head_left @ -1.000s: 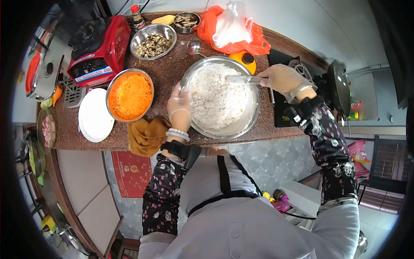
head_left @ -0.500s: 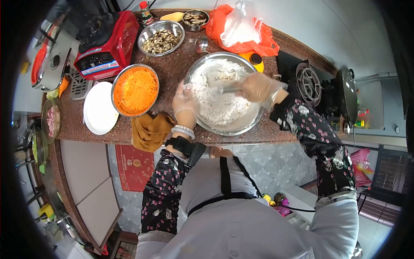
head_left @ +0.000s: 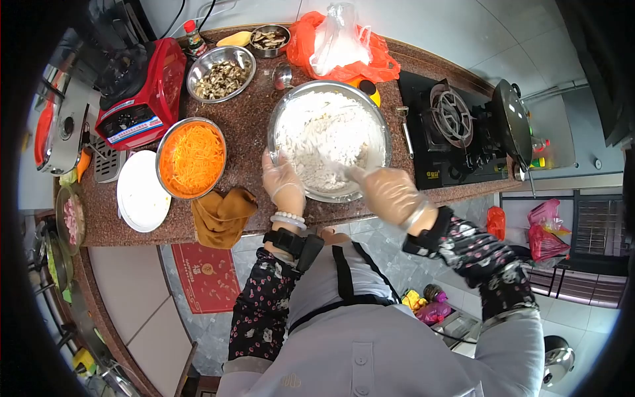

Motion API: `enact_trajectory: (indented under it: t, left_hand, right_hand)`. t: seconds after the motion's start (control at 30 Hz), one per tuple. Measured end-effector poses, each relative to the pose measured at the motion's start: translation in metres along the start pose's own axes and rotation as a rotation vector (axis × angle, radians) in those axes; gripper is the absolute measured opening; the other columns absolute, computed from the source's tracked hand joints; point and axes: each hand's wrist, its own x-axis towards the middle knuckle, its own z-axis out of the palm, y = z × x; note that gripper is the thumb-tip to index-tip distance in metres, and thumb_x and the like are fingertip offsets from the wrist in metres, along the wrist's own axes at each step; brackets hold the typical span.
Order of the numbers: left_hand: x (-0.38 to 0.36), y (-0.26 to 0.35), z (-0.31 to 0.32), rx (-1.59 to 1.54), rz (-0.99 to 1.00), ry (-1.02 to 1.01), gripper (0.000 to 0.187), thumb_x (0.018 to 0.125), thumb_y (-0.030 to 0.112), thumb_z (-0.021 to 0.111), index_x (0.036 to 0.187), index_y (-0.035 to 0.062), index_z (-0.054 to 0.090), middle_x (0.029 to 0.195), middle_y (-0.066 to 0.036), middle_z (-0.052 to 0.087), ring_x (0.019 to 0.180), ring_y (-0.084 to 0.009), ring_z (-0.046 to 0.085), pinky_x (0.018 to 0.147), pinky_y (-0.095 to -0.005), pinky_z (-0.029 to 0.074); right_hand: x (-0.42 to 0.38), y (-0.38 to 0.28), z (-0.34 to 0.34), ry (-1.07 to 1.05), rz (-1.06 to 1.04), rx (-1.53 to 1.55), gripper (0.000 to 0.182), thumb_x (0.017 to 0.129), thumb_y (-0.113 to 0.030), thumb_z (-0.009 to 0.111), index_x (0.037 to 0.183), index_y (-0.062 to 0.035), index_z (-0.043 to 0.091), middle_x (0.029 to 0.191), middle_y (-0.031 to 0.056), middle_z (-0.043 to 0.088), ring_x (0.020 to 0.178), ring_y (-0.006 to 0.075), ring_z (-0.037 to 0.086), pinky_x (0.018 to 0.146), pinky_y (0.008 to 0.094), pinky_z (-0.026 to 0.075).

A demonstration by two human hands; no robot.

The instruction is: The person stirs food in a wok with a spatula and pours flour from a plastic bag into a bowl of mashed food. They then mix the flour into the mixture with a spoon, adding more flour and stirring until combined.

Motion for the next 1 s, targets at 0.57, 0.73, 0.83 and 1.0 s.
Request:
enact_trajectory:
  t: [0.57,0.73,0.83,1.0]
  left_hand:
    - [-0.003,0.01,-0.002,0.129,0.007,-0.027,0.037,0.099,0.014,0.05,0.13,-0.0051,0.044,0.109,-0.019,0.063,0.092,-0.0225,0.061,0.082,-0.0324,0.048]
    - [-0.008,0.022,-0.008,0.056,-0.029,-0.147,0.04,0.099,0.013,0.047,0.132,-0.0076,0.04,0.112,-0.023,0.06,0.095,-0.0252,0.061,0.086,-0.0337,0.048]
    - [-0.008,0.021,-0.018,0.108,0.007,-0.23,0.039,0.1,0.015,0.047,0.131,-0.0078,0.041,0.116,-0.022,0.059,0.099,-0.0247,0.059,0.088,-0.0345,0.047]
    - [-0.003,0.024,-0.035,0.15,-0.148,-0.292,0.037,0.1,0.021,0.05,0.129,-0.0009,0.044,0.112,-0.014,0.061,0.094,-0.0208,0.06,0.076,-0.0326,0.05]
  right_hand:
    - [0.061,0.001,0.049,0.17,0.207,0.207,0.052,0.089,-0.015,0.049,0.138,-0.032,0.047,0.082,0.0167,0.067,0.077,0.033,0.068,0.068,0.0462,0.055]
    - [-0.015,-0.004,-0.009,0.192,0.288,0.156,0.017,0.084,-0.012,0.055,0.086,-0.009,0.072,0.074,0.0131,0.069,0.072,0.028,0.07,0.064,0.0401,0.055]
    - [-0.033,-0.007,0.0,0.413,0.247,0.092,0.015,0.082,-0.012,0.059,0.075,-0.01,0.072,0.073,0.0129,0.07,0.071,0.0258,0.071,0.059,0.0378,0.055]
    - [0.001,-0.004,0.058,0.382,0.25,0.309,0.013,0.08,-0.012,0.059,0.078,-0.0058,0.071,0.075,0.0114,0.068,0.073,0.0276,0.07,0.061,0.0374,0.056]
